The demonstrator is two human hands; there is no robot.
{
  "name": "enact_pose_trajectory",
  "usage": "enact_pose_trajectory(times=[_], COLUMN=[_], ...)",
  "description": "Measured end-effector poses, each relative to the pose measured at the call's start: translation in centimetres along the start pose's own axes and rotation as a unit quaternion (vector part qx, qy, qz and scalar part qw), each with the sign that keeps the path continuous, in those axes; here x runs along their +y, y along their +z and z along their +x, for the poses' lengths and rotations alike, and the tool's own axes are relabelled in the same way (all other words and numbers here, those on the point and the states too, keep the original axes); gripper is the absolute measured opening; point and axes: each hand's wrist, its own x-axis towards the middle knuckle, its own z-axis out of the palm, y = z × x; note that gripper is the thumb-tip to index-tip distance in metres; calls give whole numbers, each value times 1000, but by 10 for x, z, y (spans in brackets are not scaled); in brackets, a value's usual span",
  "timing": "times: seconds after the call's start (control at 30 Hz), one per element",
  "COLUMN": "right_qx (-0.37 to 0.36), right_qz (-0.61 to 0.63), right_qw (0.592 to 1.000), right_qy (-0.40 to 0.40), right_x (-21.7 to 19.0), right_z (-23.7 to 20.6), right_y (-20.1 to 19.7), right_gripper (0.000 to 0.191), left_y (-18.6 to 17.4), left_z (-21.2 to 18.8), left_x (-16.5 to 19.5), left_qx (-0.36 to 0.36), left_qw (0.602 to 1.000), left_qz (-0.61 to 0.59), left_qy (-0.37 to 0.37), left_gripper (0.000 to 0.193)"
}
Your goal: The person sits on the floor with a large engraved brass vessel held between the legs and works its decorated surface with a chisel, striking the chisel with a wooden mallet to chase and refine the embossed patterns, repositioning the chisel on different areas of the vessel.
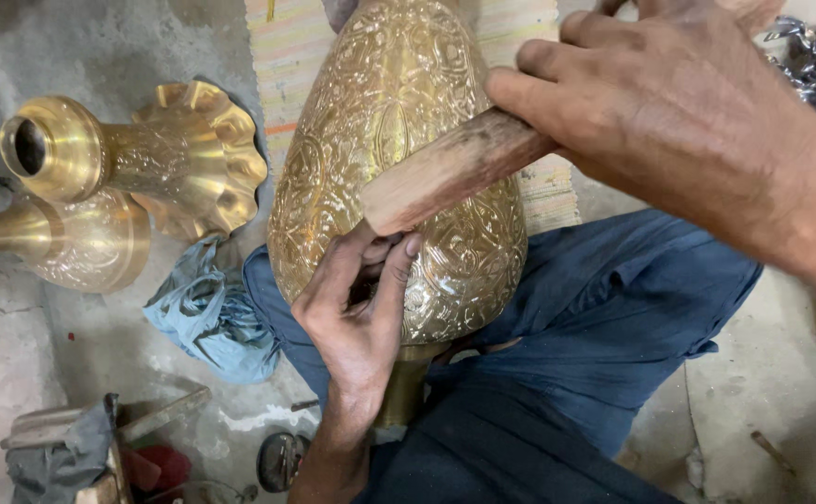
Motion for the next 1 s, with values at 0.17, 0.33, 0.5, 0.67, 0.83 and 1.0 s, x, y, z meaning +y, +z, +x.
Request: enact_pose_trajectory(times=[0.17, 0.33, 0.5, 0.67, 0.83, 1.0], right_qx=[-51, -25, 0, -101, -28, -101], right_qz=[204, 14, -146, 50, 9, 36], right_qw=[968, 997, 989, 987, 998, 987], right_qy=[138, 68, -26, 115, 62, 122], right_x=[-1, -2, -2, 2, -2, -6], right_z=[0, 0, -2, -4, -10, -17], right_y=[2, -3, 0, 7, 23, 51], right_gripper=[35, 29, 26, 35, 34, 27], left_y=[-1, -1, -3, -1, -5, -8], left_z=[0, 0, 3, 1, -2, -14], left_x=[-1, 0, 4, 1, -12, -18], left_qx=[-5, -7, -21, -10, -16, 64], left_qw=[1000, 1000, 999, 1000, 999, 993], left_qz=[16, 10, 24, 9, -41, -95], left_qy=[23, 16, 18, 11, 11, -17], left_gripper=[31, 30, 30, 30, 24, 31])
